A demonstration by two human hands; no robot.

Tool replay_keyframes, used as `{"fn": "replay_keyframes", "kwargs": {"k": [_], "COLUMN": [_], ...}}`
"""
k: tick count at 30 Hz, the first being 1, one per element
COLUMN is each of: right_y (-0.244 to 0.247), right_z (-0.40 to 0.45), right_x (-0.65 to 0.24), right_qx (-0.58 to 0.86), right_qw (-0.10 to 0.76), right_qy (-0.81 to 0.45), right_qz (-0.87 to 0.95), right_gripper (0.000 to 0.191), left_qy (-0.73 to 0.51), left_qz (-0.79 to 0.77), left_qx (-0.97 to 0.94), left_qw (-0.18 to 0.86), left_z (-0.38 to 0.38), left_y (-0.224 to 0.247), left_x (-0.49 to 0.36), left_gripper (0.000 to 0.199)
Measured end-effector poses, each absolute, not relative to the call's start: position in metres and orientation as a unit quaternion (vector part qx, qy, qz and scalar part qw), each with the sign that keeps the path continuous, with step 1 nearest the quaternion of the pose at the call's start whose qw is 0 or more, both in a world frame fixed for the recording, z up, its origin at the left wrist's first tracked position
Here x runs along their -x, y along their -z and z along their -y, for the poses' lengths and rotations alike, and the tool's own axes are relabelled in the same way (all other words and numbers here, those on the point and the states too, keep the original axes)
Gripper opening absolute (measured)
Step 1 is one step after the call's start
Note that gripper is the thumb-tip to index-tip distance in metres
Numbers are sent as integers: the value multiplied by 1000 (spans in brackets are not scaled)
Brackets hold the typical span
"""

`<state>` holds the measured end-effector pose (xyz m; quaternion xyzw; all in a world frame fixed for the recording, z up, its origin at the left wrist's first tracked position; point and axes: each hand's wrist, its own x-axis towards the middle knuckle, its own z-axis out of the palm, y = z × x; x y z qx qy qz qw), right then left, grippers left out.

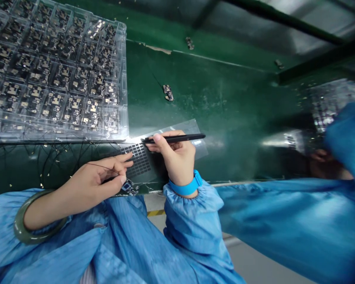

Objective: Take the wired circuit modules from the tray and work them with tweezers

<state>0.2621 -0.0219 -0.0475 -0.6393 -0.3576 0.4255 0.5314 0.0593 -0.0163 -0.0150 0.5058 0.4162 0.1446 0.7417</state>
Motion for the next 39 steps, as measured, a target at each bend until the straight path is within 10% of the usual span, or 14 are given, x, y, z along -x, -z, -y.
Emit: {"fn": "replay_keyframes", "kwargs": {"k": [39], "right_y": [10], "right_z": [47], "right_x": [-193], "right_qx": [546], "right_qw": [633], "right_qy": [-415], "right_qz": [359], "right_gripper": [15], "left_qy": [-362], "left_qz": [-427], "left_qx": [-399], "left_qw": [726], "left_z": [17], "left_y": [24], "left_x": [-53], "left_gripper": [14]}}
